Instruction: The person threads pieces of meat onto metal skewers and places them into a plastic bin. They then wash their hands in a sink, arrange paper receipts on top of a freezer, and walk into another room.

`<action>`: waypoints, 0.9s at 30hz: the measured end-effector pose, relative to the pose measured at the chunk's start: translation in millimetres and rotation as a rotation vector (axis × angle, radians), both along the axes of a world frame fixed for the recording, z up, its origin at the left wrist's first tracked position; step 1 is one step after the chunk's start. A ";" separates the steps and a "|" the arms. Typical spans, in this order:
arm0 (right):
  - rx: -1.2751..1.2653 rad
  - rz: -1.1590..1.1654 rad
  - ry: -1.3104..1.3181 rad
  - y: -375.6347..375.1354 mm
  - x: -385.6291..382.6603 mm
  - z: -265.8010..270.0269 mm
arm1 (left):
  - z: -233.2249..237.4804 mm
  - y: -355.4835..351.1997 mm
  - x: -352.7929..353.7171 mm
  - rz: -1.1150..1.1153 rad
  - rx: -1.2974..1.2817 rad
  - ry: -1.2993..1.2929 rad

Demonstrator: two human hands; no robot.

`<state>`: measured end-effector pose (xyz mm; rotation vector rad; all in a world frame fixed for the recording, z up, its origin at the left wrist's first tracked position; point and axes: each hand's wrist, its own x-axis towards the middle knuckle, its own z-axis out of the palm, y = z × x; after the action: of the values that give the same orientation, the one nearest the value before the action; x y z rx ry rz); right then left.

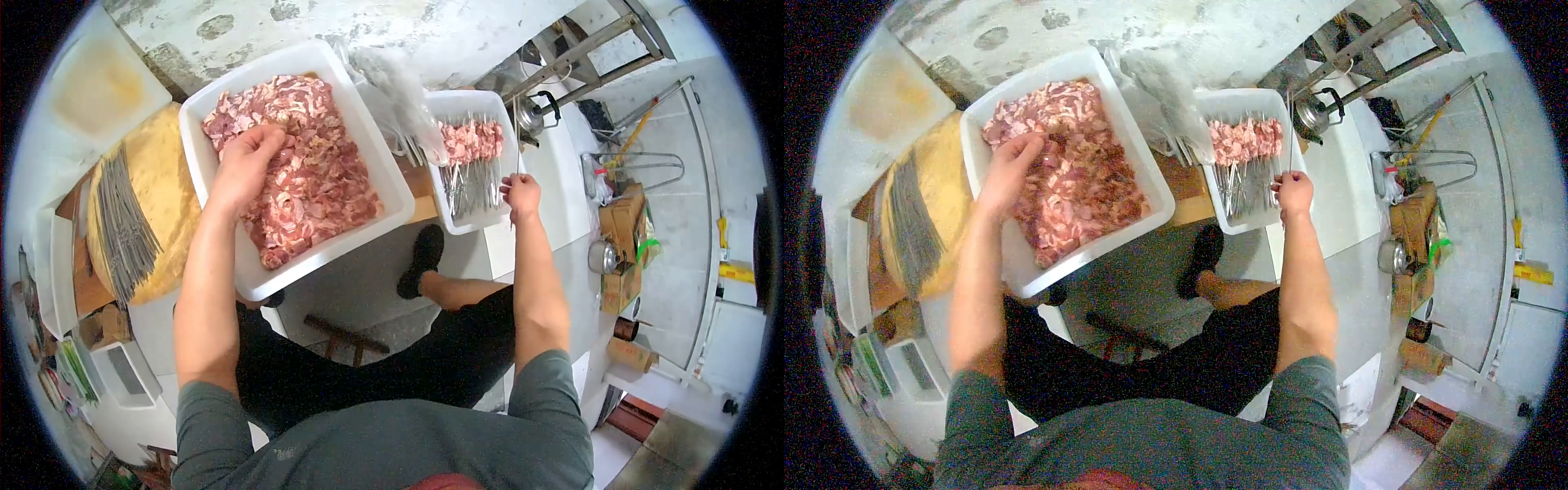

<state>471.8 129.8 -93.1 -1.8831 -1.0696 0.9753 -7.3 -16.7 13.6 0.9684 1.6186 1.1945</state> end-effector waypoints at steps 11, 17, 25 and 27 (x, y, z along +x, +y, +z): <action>0.098 0.220 0.533 -93.7 -93.8 127.7 | -25.6 1.9 -8.2 -0.243 -0.115 0.549; 0.169 0.377 0.218 -108.3 -123.6 114.6 | -46.7 4.5 -12.5 -0.314 -0.213 0.619; 0.194 0.629 -0.363 -94.4 -126.4 81.8 | -49.6 2.9 -12.4 -0.208 -0.131 0.686; 0.197 0.636 -0.391 -93.4 -129.6 77.0 | -39.1 5.1 -1.0 -0.324 -0.217 0.684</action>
<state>342.2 36.5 -16.2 -1.6287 -2.0000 0.7979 -8.3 -11.6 -25.5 1.5260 1.9515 0.4651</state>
